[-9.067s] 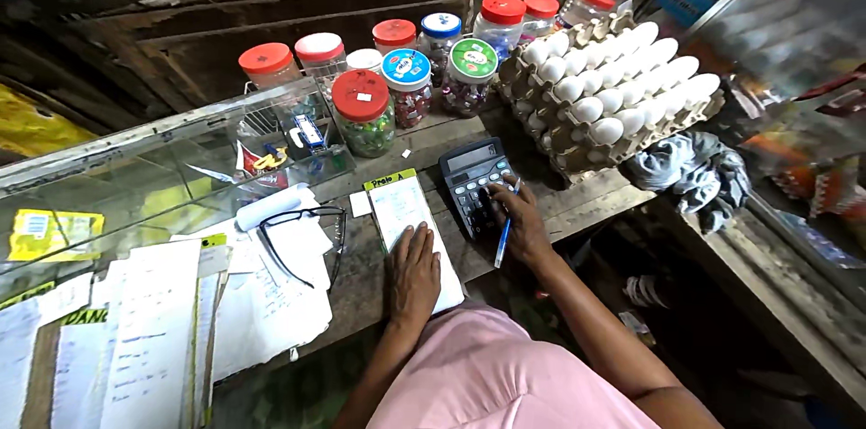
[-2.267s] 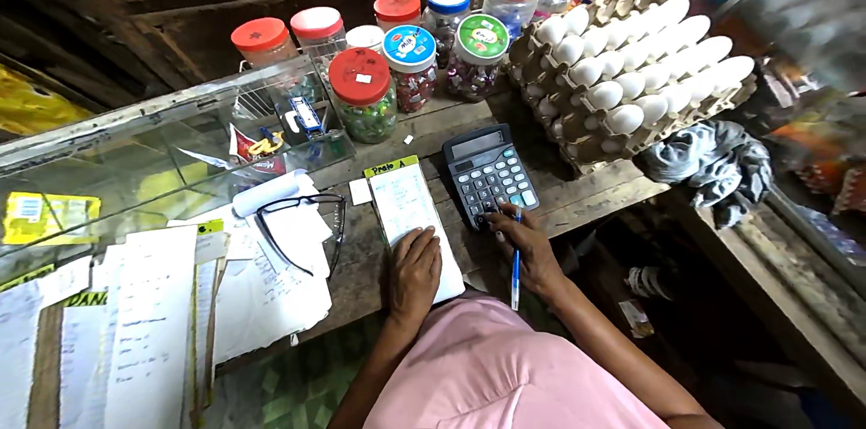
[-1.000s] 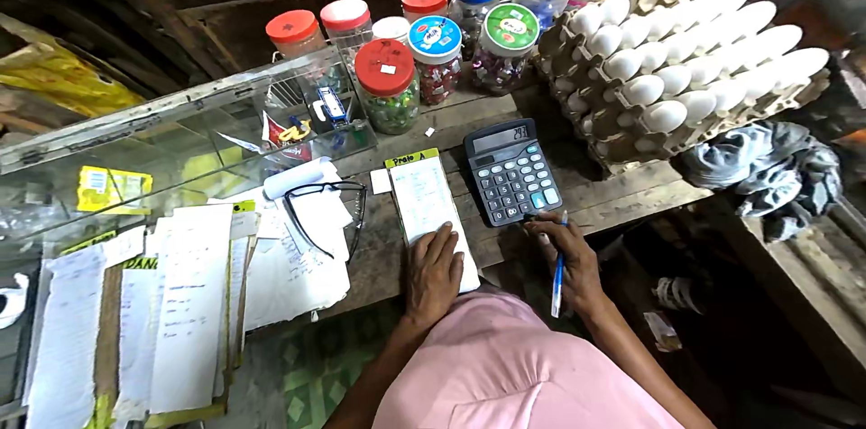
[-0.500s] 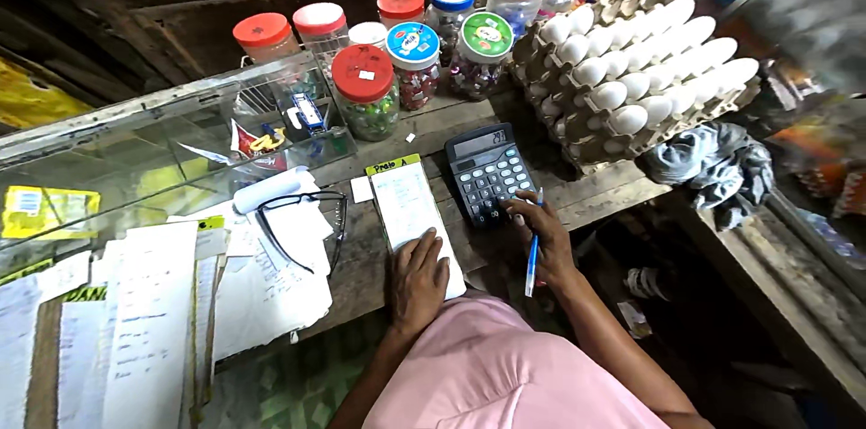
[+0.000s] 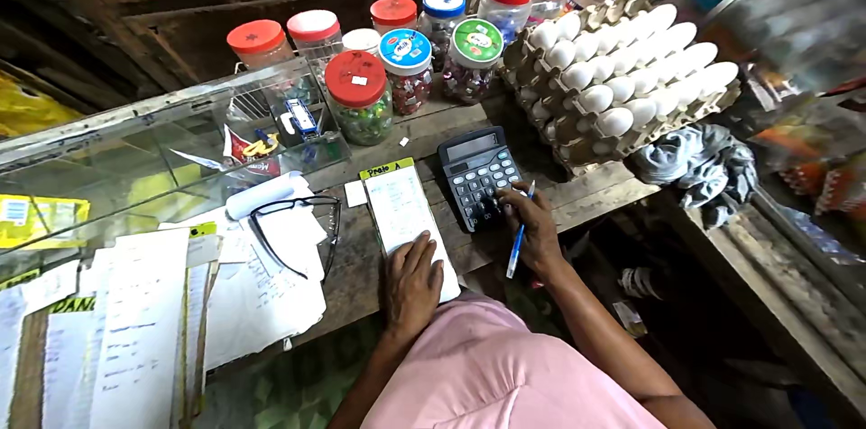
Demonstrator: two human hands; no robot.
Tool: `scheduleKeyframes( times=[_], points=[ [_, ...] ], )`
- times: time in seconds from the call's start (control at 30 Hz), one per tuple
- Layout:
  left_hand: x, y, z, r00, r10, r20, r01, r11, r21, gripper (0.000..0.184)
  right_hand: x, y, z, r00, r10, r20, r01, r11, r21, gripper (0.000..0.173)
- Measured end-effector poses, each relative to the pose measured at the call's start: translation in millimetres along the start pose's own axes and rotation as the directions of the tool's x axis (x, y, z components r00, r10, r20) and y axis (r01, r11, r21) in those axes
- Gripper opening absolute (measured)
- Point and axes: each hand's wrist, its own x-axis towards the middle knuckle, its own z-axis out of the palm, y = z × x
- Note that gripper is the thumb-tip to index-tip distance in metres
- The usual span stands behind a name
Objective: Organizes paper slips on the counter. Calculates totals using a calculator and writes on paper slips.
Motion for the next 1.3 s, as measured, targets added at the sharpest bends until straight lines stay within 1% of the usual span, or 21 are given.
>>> scheduleKeyframes(
  times=[0.03,0.1,0.13,0.23,0.3,0.37,0.47,0.57,0.63,0.8,0.97,1.07,1.17,1.27,1.3],
  points=[
    [0.3,-0.1,0.0,1.0,0.002,-0.002,-0.002,1.0,0.004,0.037,2.8,1.4,2.5,1.0,-0.006,0.014,0.006,1.0,-0.007,0.025],
    [0.3,0.6,-0.7,1.0,0.004,-0.004,-0.004,1.0,0.008,0.037,5.5,4.6,4.9,0.996,0.021,0.088,-0.018,0.999,-0.027,0.027],
    [0.9,0.9,-1.3,1.0,0.004,-0.001,-0.004,1.0,0.005,0.037,5.6,4.9,2.2,0.994,0.035,0.1,-0.034,0.999,-0.008,0.029],
    [1.5,2.5,-3.2,1.0,-0.003,0.008,0.003,1.0,-0.031,0.036,0.8,2.9,-14.7,1.0,0.002,-0.009,-0.001,0.996,0.094,0.031],
    [1.2,2.2,-3.4,1.0,-0.003,0.003,0.003,1.0,-0.026,0.036,-8.1,3.8,-23.7,0.998,-0.014,-0.054,0.021,0.993,0.115,0.034],
    [1.0,1.2,-2.6,1.0,0.004,-0.01,-0.004,1.0,-0.01,0.036,-20.8,9.9,-23.1,0.999,-0.002,-0.045,0.006,0.996,0.087,0.032],
    [0.3,1.3,-2.3,1.0,0.003,-0.004,-0.003,1.0,0.005,0.036,-41.2,16.4,-17.4,0.997,0.078,0.013,-0.078,0.997,0.021,0.03],
    [-1.3,0.7,-1.4,1.0,0.008,-0.015,-0.008,1.0,-0.007,0.035,-52.1,10.4,-24.8,0.993,0.105,-0.054,-0.103,0.993,0.05,0.034],
    [-3.2,-0.4,-1.6,0.999,0.029,-0.043,-0.03,0.999,-0.027,0.031,-59.6,8.1,-24.1,0.989,0.125,-0.073,-0.12,0.99,0.075,0.034],
    [-5.9,-1.9,-0.8,0.991,0.066,-0.115,-0.07,0.997,-0.034,0.025,-81.0,16.7,-5.4,0.992,0.098,-0.083,-0.087,0.989,0.12,0.028],
    [-5.7,0.1,-2.4,0.995,0.048,-0.093,-0.053,0.997,-0.05,0.024,-86.5,27.1,1.2,0.99,0.073,-0.123,-0.049,0.981,0.19,0.028],
    [-4.5,0.4,-5.1,0.997,0.041,-0.069,-0.046,0.996,-0.071,0.023,-83.9,23.3,-0.5,0.987,0.107,-0.117,-0.082,0.976,0.203,0.031],
    [-4.1,-1.6,-6.2,0.998,0.042,-0.053,-0.047,0.995,-0.091,0.023,-78.9,12.3,-5.3,0.978,0.18,-0.102,-0.14,0.94,0.312,0.039],
    [-2.9,-3.7,-7.2,0.999,0.044,-0.024,-0.047,0.99,-0.136,0.023,-72.1,-8.3,-2.9,0.976,0.198,-0.086,-0.138,0.879,0.457,0.044],
    [-1.9,-4.1,-9.8,0.999,0.048,0.003,-0.047,0.988,-0.144,0.024,-69.1,-18.6,-0.7,0.978,0.2,-0.055,-0.146,0.852,0.502,0.048]
  ],
)
